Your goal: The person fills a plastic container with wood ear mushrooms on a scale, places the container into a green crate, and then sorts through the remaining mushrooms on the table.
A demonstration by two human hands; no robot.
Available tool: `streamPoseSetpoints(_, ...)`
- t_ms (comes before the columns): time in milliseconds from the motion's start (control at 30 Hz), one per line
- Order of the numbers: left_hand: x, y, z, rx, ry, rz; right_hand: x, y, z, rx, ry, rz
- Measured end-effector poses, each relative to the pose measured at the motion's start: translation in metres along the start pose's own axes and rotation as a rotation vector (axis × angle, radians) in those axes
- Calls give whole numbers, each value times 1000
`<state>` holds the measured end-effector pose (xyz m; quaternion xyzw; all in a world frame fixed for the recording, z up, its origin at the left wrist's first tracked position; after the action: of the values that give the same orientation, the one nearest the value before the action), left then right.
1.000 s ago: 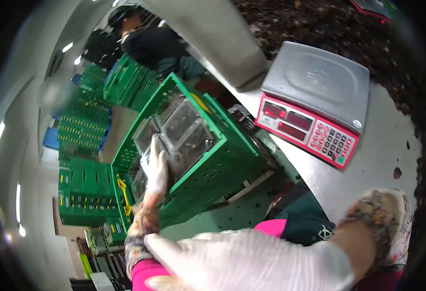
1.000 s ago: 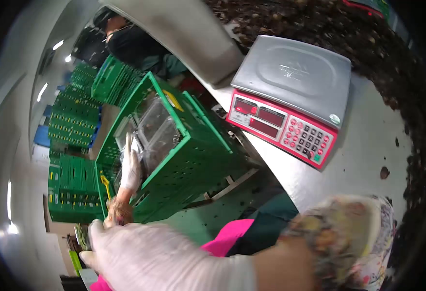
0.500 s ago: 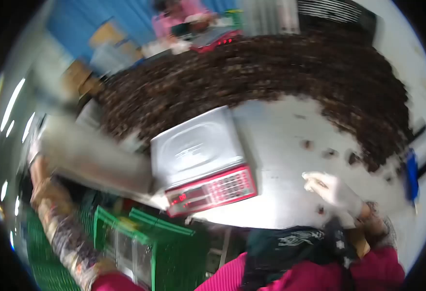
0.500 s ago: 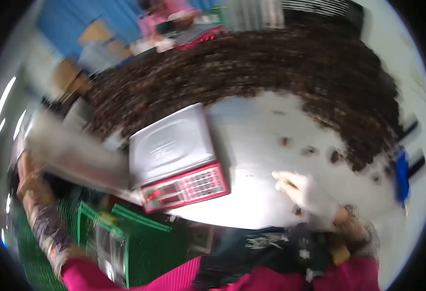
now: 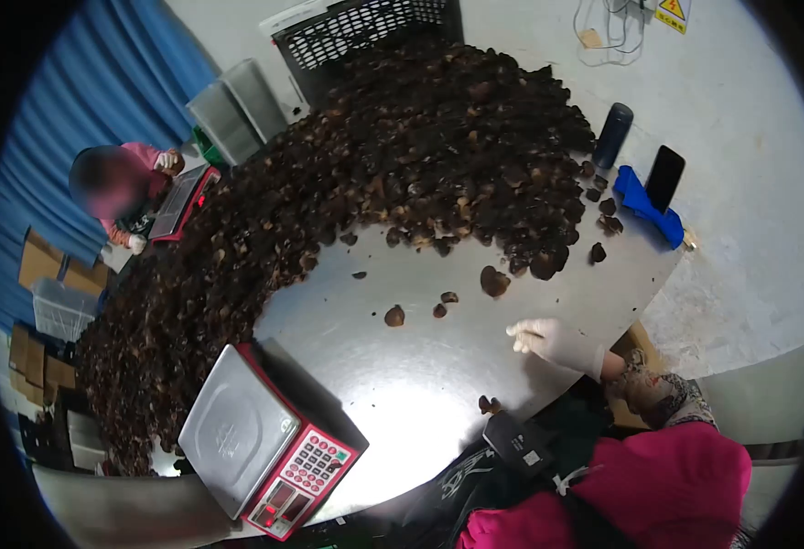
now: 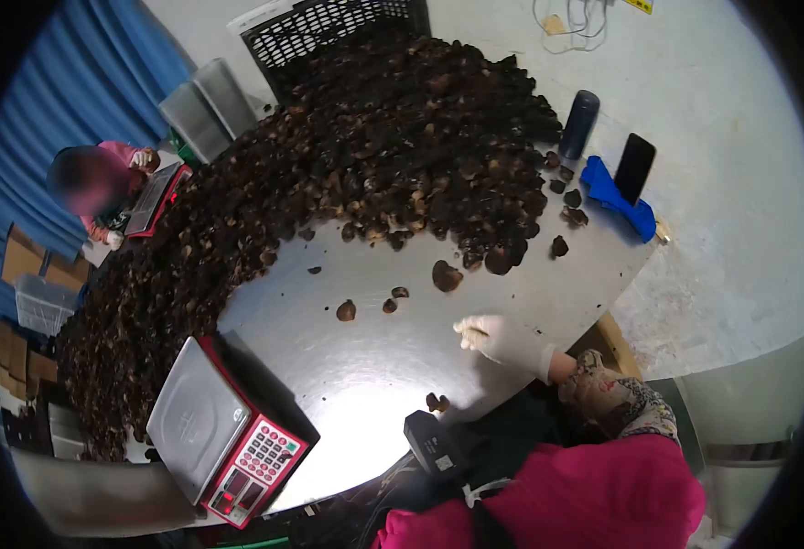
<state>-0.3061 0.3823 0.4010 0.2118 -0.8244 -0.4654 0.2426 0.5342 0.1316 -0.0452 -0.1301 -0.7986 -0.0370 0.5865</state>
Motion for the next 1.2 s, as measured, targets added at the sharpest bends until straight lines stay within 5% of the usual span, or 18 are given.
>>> streamPoseSetpoints(100, -22, -14, -20, -50, -89, 36, -1, 16, -39, -135, -100, -65)
streamPoseSetpoints(200, -55, -38, -51, -102, -245, 96, 38, 47, -117, -516, -724, -478)
streamPoseSetpoints(233, -73, -52, -63, -111, -315, 129, 35, 60, -143, -653, -897, -484)
streamPoseSetpoints(300, -114, -88, -87, -108, -489, 198, 5, 91, -200, -770, -1007, -62)
streamPoseSetpoints(400, -170, -153, -113, 22, -758, 291, -17, 124, -217, -746, -809, 330)
streamPoseSetpoints(533, -239, -251, -130, 203, -945, 317, 56, 152, -90, -562, -1082, -321)
streamPoseSetpoints(600, -218, -301, -5, 841, -1134, -282, 62, 147, -16, -341, -1050, -430)
streamPoseSetpoints(667, -259, -319, -91, 287, -674, 314, 43, 136, 46, -267, -1203, -586)
streamPoseSetpoints(867, -265, -356, -87, 497, -632, 288, 47, 109, 77, -100, -1054, -557)
streamPoseSetpoints(933, -278, -352, -133, 334, -775, 247, 45, 108, 61, -276, -1068, -628)
streamPoseSetpoints(1000, -286, -371, -143, 306, -861, 264, 35, 113, 38, -218, -1014, -394)
streamPoseSetpoints(1200, -375, -459, -214, 693, -1157, 508, 78, 104, -95, -587, -889, -628)
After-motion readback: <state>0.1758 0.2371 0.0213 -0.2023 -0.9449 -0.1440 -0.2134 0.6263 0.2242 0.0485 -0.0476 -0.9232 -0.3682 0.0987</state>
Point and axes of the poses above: each hand's wrist, its own y-axis towards the middle knuckle, its own z-axis out of the palm, x = y × z, the point moved 10 cm from there along y, towards the middle knuckle, and after that the axes turned 11 degrees about -z, right-handed, at the moved point
